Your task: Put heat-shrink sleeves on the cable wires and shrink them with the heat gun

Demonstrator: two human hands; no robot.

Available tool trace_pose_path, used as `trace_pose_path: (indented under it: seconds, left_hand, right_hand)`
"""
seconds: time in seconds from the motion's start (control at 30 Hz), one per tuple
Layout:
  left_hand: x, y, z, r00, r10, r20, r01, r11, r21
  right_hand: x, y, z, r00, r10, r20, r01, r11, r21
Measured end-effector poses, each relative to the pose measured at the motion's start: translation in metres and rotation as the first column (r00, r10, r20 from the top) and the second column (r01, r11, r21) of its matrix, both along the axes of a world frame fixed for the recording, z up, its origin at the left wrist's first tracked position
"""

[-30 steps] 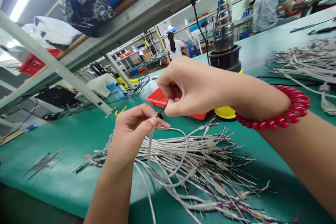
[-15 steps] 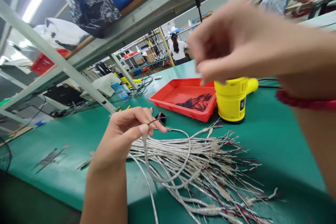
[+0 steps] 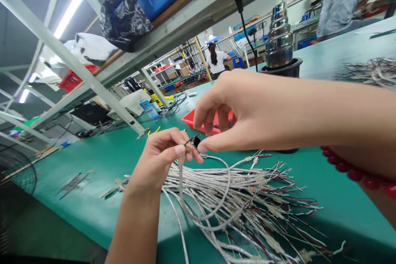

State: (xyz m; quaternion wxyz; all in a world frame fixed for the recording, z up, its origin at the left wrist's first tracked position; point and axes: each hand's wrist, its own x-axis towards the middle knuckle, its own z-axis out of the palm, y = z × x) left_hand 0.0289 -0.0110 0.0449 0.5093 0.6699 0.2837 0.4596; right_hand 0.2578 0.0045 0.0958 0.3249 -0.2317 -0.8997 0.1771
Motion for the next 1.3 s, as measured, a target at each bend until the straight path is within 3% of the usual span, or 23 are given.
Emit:
trace_pose_path:
  seconds: [0.07,0.2,0.33,0.47,0.63,0.77,0.97,1.3]
  left_hand:
    - [-0.002,0.001,-0.001,1.000,-0.024,-0.005,0.024,0.999,-0.027]
    - [-0.009,0.003,0.000,0.981,-0.194,-0.031,0.188,0.973,-0.131]
    - [-0.012,0.002,0.001,0.972,-0.226,-0.067,0.204,0.949,-0.242]
    - [-0.006,0.002,-0.002,0.972,-0.234,0.020,0.233,0.946,-0.224]
    - [-0.002,0.006,-0.004,0.956,-0.252,0.151,0.276,0.947,-0.167]
    - [-0.002,0.010,-0.008,0.949,-0.232,0.214,0.264,0.956,-0.132]
    - [0.006,0.015,-0.020,0.879,-0.241,0.411,0.265,0.964,-0.002]
    - [0.015,0.012,-0.019,0.848,-0.183,0.498,0.216,0.976,-0.009]
  right_hand:
    - [-0.008,0.000,0.000,0.999,0.042,0.021,-0.043,0.998,0.035]
    - [-0.004,0.003,-0.004,0.999,0.052,0.014,-0.052,0.999,0.004]
    - [-0.001,0.005,-0.005,0.996,0.083,0.012,-0.081,0.990,-0.116]
    - [-0.009,0.012,-0.012,0.991,0.133,-0.008,-0.128,0.934,-0.335]
    - [-0.030,0.019,-0.027,0.901,0.256,-0.350,-0.389,0.834,-0.391]
    - [-0.044,0.018,-0.033,0.809,0.156,-0.566,-0.441,0.798,-0.411]
    - [-0.057,0.012,-0.035,0.717,0.095,-0.690,-0.455,0.814,-0.360]
    - [-0.066,0.008,-0.041,0.716,0.063,-0.696,-0.378,0.872,-0.311]
